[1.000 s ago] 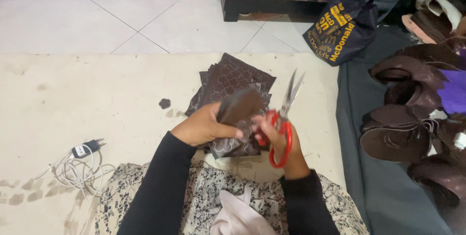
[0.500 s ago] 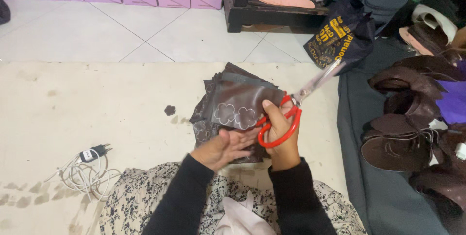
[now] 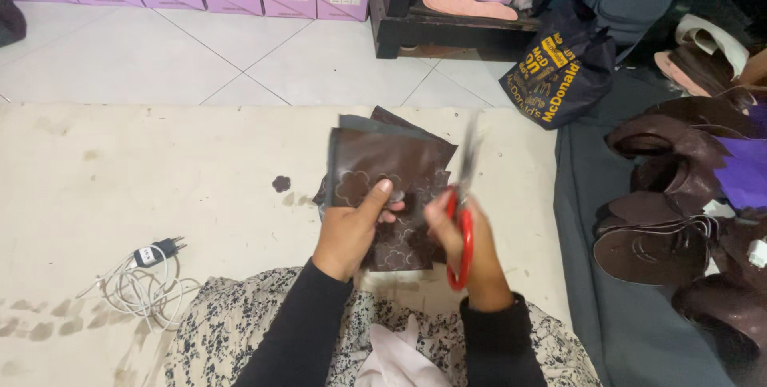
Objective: The person sits on the floor and uses red-handled scissors to cut a flower-shaped pattern from a stack of brown patterned material. The person holds the material with the left hand and cuts with the right hand, then separates the cut piece from the remaining stack.
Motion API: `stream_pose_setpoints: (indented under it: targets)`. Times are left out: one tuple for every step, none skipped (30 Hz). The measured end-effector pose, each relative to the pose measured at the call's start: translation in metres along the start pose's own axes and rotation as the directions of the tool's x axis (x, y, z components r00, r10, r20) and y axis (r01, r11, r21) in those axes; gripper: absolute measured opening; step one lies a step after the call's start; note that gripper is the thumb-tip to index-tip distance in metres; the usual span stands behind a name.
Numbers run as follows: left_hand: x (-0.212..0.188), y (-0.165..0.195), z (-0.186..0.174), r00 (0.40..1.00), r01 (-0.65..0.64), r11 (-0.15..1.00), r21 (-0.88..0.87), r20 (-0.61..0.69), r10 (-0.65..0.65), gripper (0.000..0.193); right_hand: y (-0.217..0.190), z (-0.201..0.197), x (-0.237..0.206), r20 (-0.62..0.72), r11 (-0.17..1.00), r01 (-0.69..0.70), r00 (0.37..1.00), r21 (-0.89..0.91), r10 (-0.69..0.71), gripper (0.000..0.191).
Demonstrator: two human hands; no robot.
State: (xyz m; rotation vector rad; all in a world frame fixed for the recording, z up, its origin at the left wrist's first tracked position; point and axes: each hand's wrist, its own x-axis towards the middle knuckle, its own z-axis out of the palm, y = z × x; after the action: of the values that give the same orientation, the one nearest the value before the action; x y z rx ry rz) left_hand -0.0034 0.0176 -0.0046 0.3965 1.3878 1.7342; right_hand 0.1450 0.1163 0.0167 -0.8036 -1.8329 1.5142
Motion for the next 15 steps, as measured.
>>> stream_pose_setpoints:
  targets:
    - [0.002,-0.001,-0.001,1.000,-0.011,0.993,-0.116,0.005,0.012,0.035,0.002,-0.001,-0.008,0.077,0.994,-0.106,0.992,0.006,0.105,0.028]
    - [0.004,-0.002,-0.003,1.000,-0.019,0.973,-0.229,0.011,0.022,0.034,0.005,-0.001,-0.018,0.150,0.977,-0.212,0.966,0.006,0.209,0.031]
    - [0.006,-0.003,-0.004,1.000,-0.008,0.963,-0.270,0.012,0.012,0.033,0.008,0.000,-0.024,0.221,0.950,-0.313,0.926,-0.003,0.306,0.035]
    - [0.008,-0.004,-0.004,1.000,0.001,0.950,-0.312,0.010,0.003,0.033,0.011,0.003,-0.028,0.256,0.956,-0.289,0.921,-0.055,0.293,0.036]
    - [0.008,-0.006,-0.004,1.000,0.012,0.936,-0.352,0.010,-0.009,0.032,0.015,0.005,-0.031,0.288,0.959,-0.264,0.915,-0.105,0.284,0.037]
    - [0.007,-0.008,-0.003,1.000,0.017,0.957,-0.290,0.007,-0.016,0.031,0.018,0.007,-0.033,0.322,0.959,-0.236,0.906,-0.155,0.275,0.038]
    - [0.006,-0.009,-0.002,1.000,0.022,0.974,-0.226,0.000,-0.022,0.031,0.021,0.008,-0.034,0.330,0.965,-0.230,0.908,-0.127,0.260,0.038]
    - [0.004,-0.010,-0.001,1.000,0.026,0.987,-0.162,-0.006,-0.027,0.030,0.023,0.009,-0.034,0.338,0.970,-0.223,0.909,-0.099,0.244,0.038]
    - [0.003,-0.010,0.001,1.000,-0.010,0.988,-0.156,-0.006,0.009,0.028,0.025,0.009,-0.033,0.346,0.974,-0.214,0.911,-0.071,0.226,0.038]
    - [0.002,-0.009,0.003,0.999,-0.046,0.988,-0.150,-0.007,0.045,0.026,0.027,0.008,-0.032,0.338,0.974,-0.203,0.914,-0.099,0.224,0.038]
    - [0.000,-0.008,0.004,0.997,-0.080,0.986,-0.145,-0.009,0.079,0.025,0.027,0.007,-0.031,0.331,0.973,-0.193,0.916,-0.127,0.225,0.039]
    - [-0.001,-0.006,0.004,0.995,-0.098,0.986,-0.137,-0.021,0.096,0.023,0.028,0.006,-0.031,0.323,0.971,-0.185,0.919,-0.155,0.226,0.039]
    - [-0.003,-0.004,0.003,0.993,-0.116,0.985,-0.128,-0.034,0.112,0.022,0.028,0.004,-0.031,0.321,0.967,-0.188,0.917,-0.175,0.236,0.039]
    - [-0.004,-0.003,0.002,0.991,-0.134,0.984,-0.118,-0.045,0.129,0.021,0.028,0.002,-0.031,0.316,0.962,-0.190,0.917,-0.194,0.245,0.039]
    - [-0.005,-0.001,0.002,0.987,-0.161,0.975,-0.152,-0.051,0.155,0.021,0.027,0.001,-0.032,0.308,0.958,-0.193,0.917,-0.213,0.253,0.039]
